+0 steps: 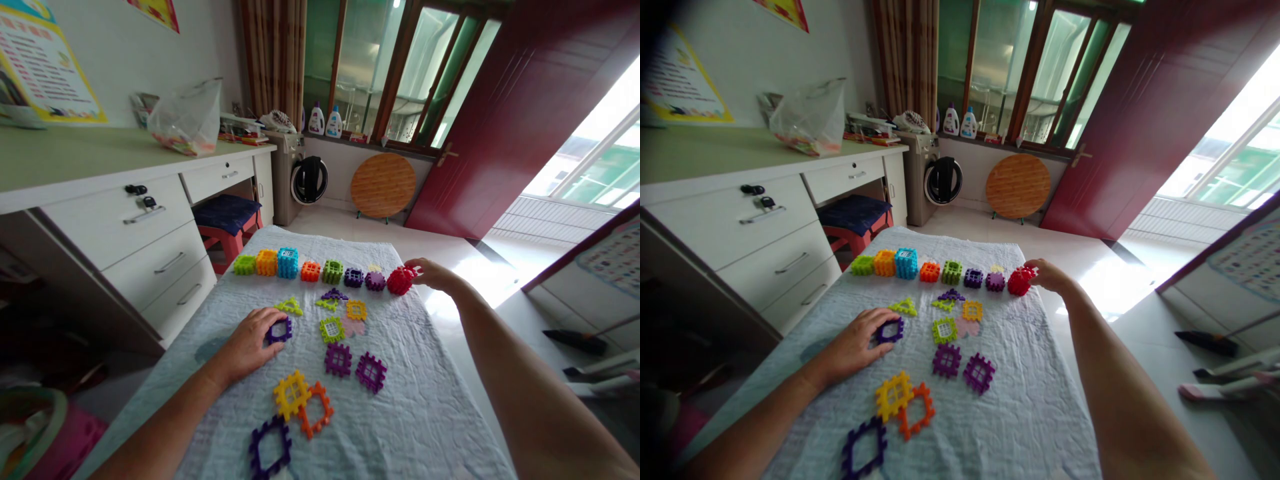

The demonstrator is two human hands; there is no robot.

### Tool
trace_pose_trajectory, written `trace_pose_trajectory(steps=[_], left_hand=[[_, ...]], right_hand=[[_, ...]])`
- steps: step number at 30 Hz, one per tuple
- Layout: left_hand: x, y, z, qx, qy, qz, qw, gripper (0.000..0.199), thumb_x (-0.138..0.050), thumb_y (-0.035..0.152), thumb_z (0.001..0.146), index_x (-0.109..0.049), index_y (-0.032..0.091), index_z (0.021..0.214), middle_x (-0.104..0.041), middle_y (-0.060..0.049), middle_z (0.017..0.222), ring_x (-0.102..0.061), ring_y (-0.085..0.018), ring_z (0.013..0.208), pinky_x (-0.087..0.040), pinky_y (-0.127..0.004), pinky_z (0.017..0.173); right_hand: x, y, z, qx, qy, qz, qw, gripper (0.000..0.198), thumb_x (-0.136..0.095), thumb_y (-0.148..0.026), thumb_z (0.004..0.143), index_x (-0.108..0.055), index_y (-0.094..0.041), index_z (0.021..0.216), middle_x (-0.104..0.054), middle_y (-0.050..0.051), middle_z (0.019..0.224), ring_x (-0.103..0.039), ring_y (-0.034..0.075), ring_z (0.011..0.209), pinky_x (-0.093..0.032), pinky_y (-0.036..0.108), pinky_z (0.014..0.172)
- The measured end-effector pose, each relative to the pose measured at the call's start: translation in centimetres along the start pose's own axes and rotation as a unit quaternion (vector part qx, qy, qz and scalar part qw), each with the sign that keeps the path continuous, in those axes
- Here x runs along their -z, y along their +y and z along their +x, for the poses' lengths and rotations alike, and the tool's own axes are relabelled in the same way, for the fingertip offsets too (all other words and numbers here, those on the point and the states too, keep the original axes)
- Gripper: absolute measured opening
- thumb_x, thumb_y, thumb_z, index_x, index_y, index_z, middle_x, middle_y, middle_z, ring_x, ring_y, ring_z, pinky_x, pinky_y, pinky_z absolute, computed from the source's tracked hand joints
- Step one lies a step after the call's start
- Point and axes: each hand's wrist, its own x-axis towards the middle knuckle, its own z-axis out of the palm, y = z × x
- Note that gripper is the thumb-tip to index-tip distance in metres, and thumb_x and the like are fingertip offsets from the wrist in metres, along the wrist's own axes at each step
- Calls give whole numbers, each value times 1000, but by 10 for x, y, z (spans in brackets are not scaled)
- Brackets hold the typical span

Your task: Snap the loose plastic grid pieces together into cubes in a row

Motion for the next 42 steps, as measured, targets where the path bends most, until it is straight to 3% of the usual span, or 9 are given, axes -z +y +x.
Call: trace_pose_trajectory(steps=[6, 13, 15, 18, 22, 26, 32, 36, 42], left_hand=[[1, 1, 0, 0, 5, -8, 1000, 41, -67, 25, 71, -61, 23, 112, -62, -6, 115, -54, -25, 109, -42, -40, 98], [12, 8, -1, 13, -23, -5, 1000, 46, -68, 24, 71, -59, 20, 116, -60, -8, 118, -52, -25, 112, -40, -40, 100], [14, 9, -1, 16, -28, -1, 999, 48, -69, 26, 71, -58, 20, 117, -59, -9, 119, -52, -25, 112, -40, -39, 100], [14, 8, -1, 18, -31, 8, 999, 48, -69, 28, 71, -58, 18, 117, -59, -10, 118, -52, -24, 111, -40, -39, 100], [11, 5, -2, 12, -20, 10, 1000, 48, -71, 29, 70, -58, 20, 115, -61, -9, 116, -53, -25, 110, -40, -39, 99], [8, 4, -2, 14, -6, 9, 1000, 48, -73, 27, 67, -60, 19, 112, -62, -9, 112, -55, -25, 107, -41, -39, 97], [8, 7, -1, 21, 29, 11, 999, 45, -68, 22, 68, -60, 20, 112, -65, -6, 102, -59, -22, 97, -46, -35, 90], [12, 9, -1, 25, 62, 1, 998, 41, -60, 15, 71, -59, 20, 112, -65, -2, 87, -61, -17, 83, -47, -32, 85], [13, 10, -2, 8, 22, 6, 1000, 48, -69, 29, 69, -58, 19, 114, -63, -7, 103, -57, -23, 97, -45, -36, 90]], right_hand=[[-8, -2, 5, -13, 33, -40, 999, 47, -66, -13, 53, -69, -19, 99, -63, 9, 101, -62, 25, 80, -52, 32, 62], [-31, -28, -26, 40, 120, -65, 990, 50, -63, -26, 66, -62, -20, 115, -53, 13, 115, -56, 28, 99, -46, 42, 85], [-43, -49, -45, 82, 108, -32, 990, 47, -62, -30, 69, -61, -22, 115, -53, 11, 116, -55, 27, 102, -45, 43, 89], [-63, -86, -77, 153, 31, 12, 988, 46, -61, -32, 74, -57, -26, 120, -54, 8, 122, -52, 26, 112, -44, 42, 95], [-86, -123, -107, 171, -49, 38, 983, 46, -63, -35, 76, -56, -29, 120, -51, 7, 127, -48, 27, 117, -43, 45, 96], [-106, -135, -115, 179, -80, 99, 976, 38, -58, -29, 80, -57, -26, 117, -56, 8, 122, -55, 24, 107, -49, 40, 87], [-140, -129, -105, 130, 47, 120, 983, 22, -53, -24, 80, -62, -20, 99, -65, 7, 97, -60, 19, 85, -50, 33, 72], [-152, -124, -102, 131, 76, 103, 983, 19, -51, -21, 79, -64, -19, 92, -66, 5, 88, -59, 17, 75, -48, 31, 68], [-155, -125, -105, 108, 83, 99, 986, 17, -51, -25, 79, -65, -19, 86, -66, 3, 78, -55, 15, 64, -45, 28, 64]])
